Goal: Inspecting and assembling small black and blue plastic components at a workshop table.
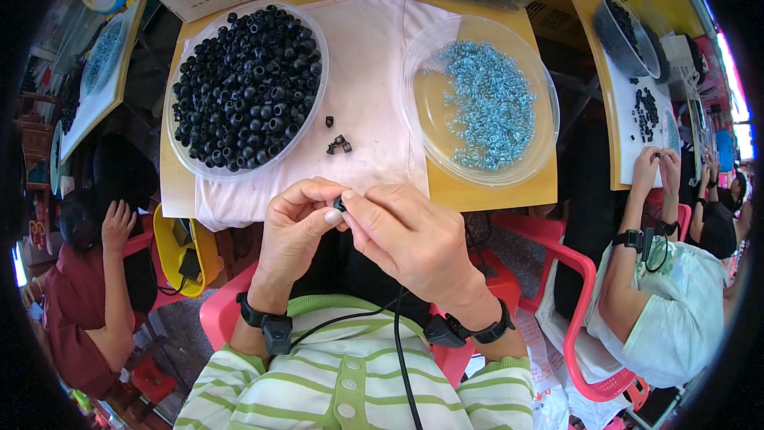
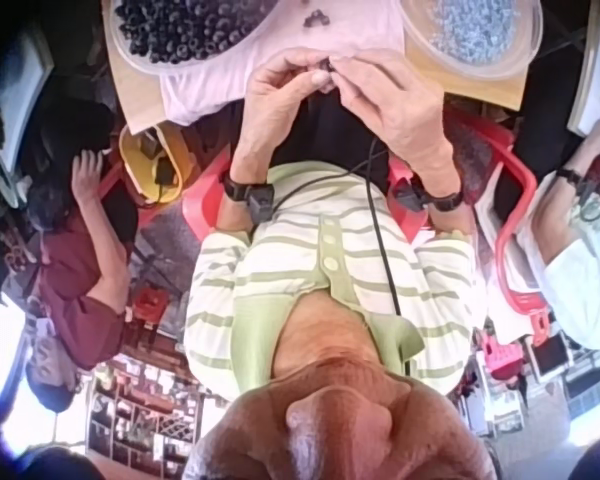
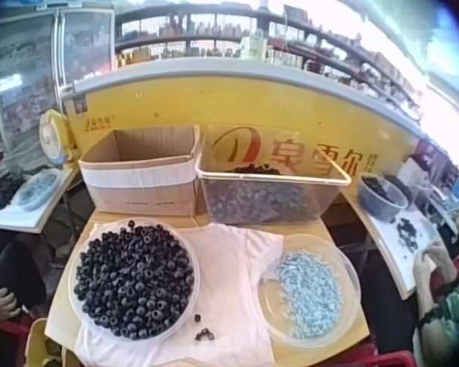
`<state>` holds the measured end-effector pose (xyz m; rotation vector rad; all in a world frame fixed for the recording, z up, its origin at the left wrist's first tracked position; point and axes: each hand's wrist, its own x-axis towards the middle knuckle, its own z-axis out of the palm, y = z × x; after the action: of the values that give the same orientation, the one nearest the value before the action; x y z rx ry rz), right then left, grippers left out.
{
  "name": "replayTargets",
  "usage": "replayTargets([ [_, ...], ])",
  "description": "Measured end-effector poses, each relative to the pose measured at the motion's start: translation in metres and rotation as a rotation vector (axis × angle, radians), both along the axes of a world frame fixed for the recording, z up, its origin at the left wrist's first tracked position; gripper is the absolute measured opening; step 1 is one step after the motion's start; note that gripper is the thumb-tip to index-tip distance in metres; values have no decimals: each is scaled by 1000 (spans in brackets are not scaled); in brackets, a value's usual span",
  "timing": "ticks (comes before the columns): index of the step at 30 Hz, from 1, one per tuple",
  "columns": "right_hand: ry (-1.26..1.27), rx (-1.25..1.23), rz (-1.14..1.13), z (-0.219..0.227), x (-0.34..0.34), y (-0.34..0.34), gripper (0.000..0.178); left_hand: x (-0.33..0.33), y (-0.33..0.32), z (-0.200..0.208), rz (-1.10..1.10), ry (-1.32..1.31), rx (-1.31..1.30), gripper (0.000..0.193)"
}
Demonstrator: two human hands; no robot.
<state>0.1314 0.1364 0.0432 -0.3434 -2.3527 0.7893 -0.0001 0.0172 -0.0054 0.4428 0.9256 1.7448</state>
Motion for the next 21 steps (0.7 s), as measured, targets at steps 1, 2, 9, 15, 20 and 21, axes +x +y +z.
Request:
replayTargets([
  [1, 5, 125, 5, -1, -1, 0, 35, -2, 1, -2, 12, -22, 7, 22],
  [2, 3, 125, 7, -2, -3, 0, 35, -3, 1, -2, 23, -44, 15, 22],
  [9, -109, -97, -59, 2, -24, 15, 27, -10, 3, -5, 60, -54, -31, 21],
  [15, -148, -136, -120, -19, -66, 34, 11, -15, 2, -6, -13, -11, 19, 21],
  [20, -213, -118, -116, -26, -82, 40, 6, -16, 4, -4, -31, -30, 14, 19],
  [21, -228, -122, -115, -26, -83, 40, 5, -15, 4, -3, -10, -10, -22, 18],
])
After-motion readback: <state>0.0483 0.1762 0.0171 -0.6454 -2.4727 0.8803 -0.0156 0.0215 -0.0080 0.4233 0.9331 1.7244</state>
